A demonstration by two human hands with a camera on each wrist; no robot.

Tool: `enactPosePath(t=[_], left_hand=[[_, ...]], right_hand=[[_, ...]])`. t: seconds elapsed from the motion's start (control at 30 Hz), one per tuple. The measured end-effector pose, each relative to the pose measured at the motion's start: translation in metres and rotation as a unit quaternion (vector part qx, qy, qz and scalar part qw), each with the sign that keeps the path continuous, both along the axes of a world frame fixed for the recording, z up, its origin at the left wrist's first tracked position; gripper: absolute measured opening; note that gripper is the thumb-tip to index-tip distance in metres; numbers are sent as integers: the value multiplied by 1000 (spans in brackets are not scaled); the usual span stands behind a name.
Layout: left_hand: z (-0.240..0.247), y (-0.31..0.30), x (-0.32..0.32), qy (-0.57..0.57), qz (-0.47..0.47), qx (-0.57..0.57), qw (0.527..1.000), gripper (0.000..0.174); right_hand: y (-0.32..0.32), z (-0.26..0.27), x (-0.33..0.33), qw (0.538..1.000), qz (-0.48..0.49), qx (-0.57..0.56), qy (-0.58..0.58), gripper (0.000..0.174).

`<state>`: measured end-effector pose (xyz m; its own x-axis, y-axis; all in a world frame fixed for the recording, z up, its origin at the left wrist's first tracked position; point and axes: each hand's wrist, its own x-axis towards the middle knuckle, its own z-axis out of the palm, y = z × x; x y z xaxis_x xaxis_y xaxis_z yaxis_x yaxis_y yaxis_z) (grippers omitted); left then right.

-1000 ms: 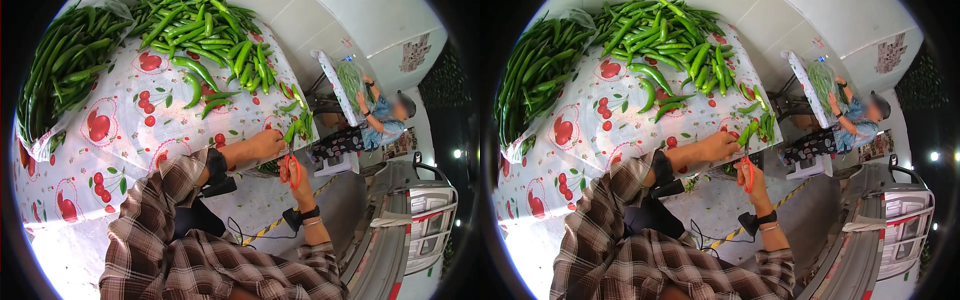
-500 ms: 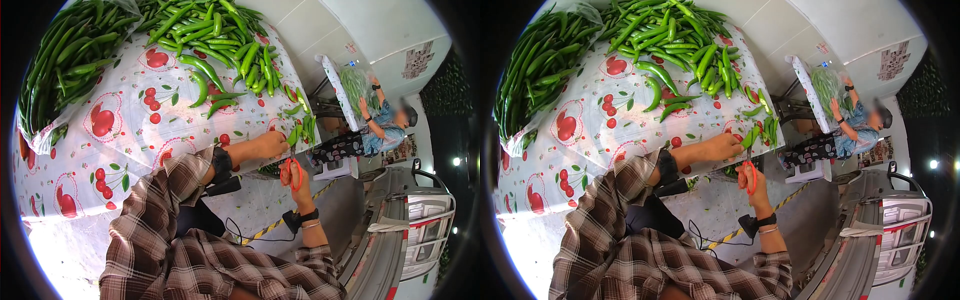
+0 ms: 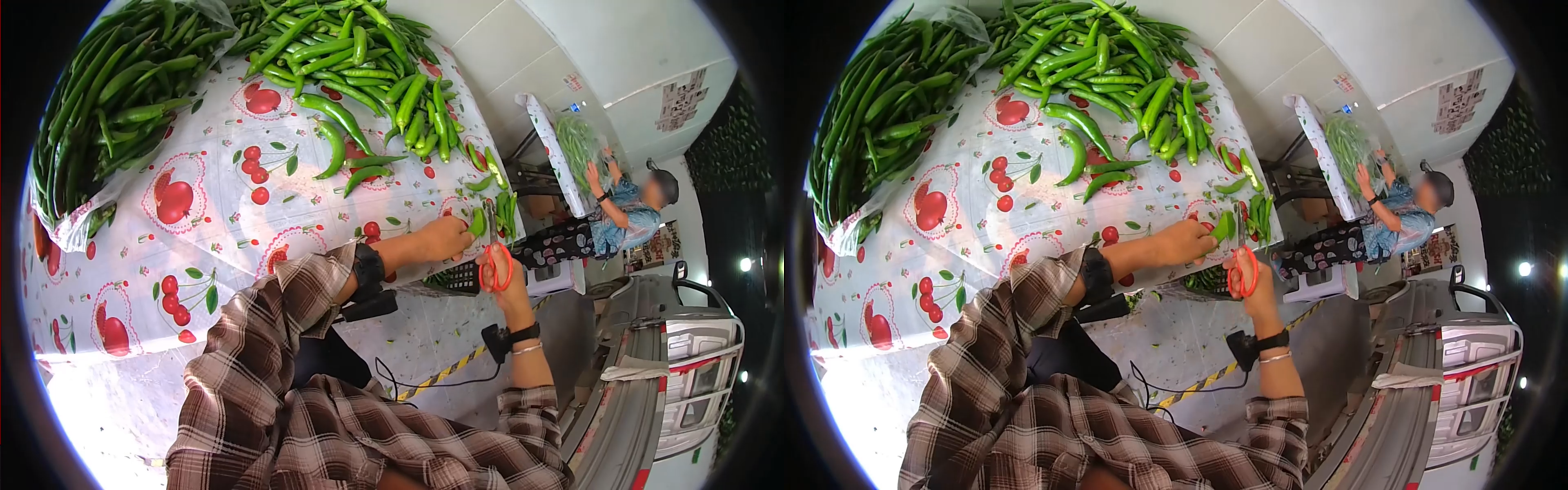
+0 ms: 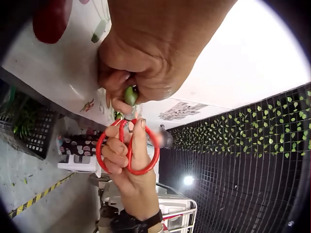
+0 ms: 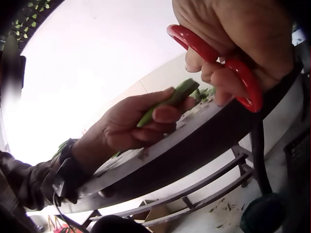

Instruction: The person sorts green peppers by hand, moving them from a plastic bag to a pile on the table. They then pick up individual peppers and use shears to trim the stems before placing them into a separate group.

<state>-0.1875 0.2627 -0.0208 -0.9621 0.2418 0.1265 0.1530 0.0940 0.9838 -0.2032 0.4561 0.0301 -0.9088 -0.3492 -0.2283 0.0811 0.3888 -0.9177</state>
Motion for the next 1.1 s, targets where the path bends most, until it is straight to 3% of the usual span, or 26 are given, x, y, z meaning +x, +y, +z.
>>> enactPosePath(t=[0.23, 0.27, 0.33, 0.4, 0.47, 0.53, 0.6, 0.67, 0.77, 0.87, 0.9, 1.0, 1.1], left_hand=[[18, -11, 22, 14, 20, 75, 997, 34], [23, -17, 27, 12, 16, 72, 997, 34], [37, -40, 33, -4, 109, 70, 992, 34], [33, -62, 37, 46, 195, 87, 976, 34], [42, -94, 54, 10, 238, 59, 969, 34], [40, -121, 70, 16, 283, 77, 956, 35], [25, -151, 77, 39, 307, 98, 946, 34], [26, -171, 85, 64, 336, 126, 931, 35], [31, -186, 101, -8, 371, 175, 912, 31], [18, -187, 100, 10, 375, 208, 903, 26], [11, -186, 97, -1, 374, 263, 889, 24], [8, -191, 97, 42, 359, 199, 911, 25], [15, -187, 101, 57, 367, 210, 904, 21]], right_hand=[[19, 2, -11, 999, -11, 33, 18, 39], [17, 5, -8, 994, 30, 98, 33, 36], [13, 8, -1, 983, 72, 162, 45, 34], [6, 6, 3, 924, 182, 283, 179, 35], [11, 1, -13, 926, 179, 266, 202, 41], [21, 11, -39, 940, 112, 296, 128, 44], [33, 13, -57, 898, 111, 345, 251, 45], [26, 15, -57, 934, 94, 280, 199, 46], [-1, 16, -33, 945, 148, 239, 169, 47], [-21, 13, -27, 899, 229, 309, 210, 46], [-20, 13, -32, 916, 195, 305, 171, 45], [-15, 23, -46, 964, 76, 241, 87, 42], [-16, 27, -63, 962, 64, 244, 106, 37]])
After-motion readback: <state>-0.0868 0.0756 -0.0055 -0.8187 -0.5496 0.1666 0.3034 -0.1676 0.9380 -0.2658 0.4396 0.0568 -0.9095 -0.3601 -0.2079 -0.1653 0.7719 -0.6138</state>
